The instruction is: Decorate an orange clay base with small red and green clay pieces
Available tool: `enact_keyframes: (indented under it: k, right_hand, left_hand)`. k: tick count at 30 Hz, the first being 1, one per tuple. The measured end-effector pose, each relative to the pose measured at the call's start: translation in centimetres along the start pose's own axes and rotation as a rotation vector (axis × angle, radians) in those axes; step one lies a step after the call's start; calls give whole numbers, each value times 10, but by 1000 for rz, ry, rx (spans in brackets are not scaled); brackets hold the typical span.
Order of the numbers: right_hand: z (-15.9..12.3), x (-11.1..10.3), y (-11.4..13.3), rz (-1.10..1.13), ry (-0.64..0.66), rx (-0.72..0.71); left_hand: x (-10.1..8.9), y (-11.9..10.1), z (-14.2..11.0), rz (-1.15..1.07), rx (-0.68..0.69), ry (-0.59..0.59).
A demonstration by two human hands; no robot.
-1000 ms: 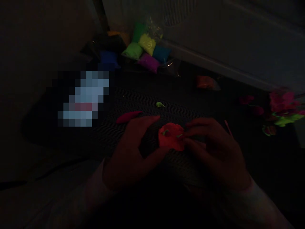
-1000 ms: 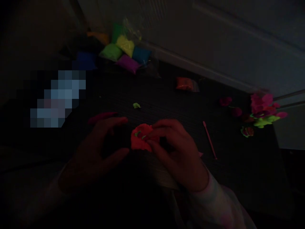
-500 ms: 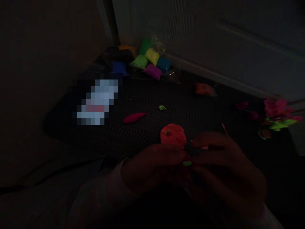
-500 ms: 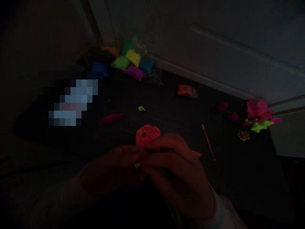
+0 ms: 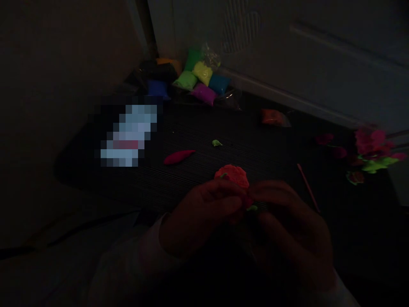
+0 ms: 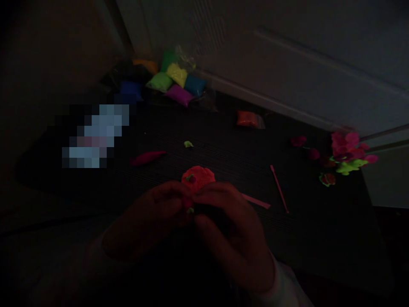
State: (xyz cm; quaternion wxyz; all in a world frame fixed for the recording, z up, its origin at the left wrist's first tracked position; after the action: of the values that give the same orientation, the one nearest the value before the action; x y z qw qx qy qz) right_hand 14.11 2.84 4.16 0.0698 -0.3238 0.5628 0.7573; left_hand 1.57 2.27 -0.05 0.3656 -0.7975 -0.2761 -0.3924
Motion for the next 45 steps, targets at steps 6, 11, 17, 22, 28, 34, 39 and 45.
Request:
enact_keyframes:
  k: [6, 11, 17, 22, 28, 34, 39, 45]
  right_hand:
    - [6, -6, 1, -24, 34, -37]
    - [14, -8, 7, -74, 170, -107]
    - [16, -7, 9, -70, 205, -140]
    - [11, -10, 2, -50, 142, -73]
    - [10, -13, -30, -141, -11, 84]
    - [14, -7, -48, -240, -22, 115]
    - [17, -6, -49, -289, -57, 87]
    - [19, -4, -51, -279, -55, 86]
  left_hand:
    - [1, 5, -2, -1, -80, 54]
    - [-2, 12, -2, -80, -146, 57]
    - [-4, 18, 0, -106, -193, 96]
    - [-8, 16, 1, -65, -181, 77]
    - [-26, -21, -5, 615, 213, -211]
    - [-19, -39, -9, 1403, 545, -308]
    - [-11, -31, -3, 1700, 833, -215]
    - [-6, -15, 7, 1877, 816, -100]
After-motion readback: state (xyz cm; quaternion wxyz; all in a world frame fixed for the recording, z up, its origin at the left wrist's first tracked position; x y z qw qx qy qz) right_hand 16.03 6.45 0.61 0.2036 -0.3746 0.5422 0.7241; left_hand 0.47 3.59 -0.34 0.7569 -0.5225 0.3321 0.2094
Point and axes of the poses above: each hand's wrist, its own z-axis towards the middle knuckle, its own x-axis out of the palm, y = z × x, the point moved 4 cm from there along z, towards the middle knuckle, and after that the axes turned 3 degrees about -z, right-handed, at the moved point
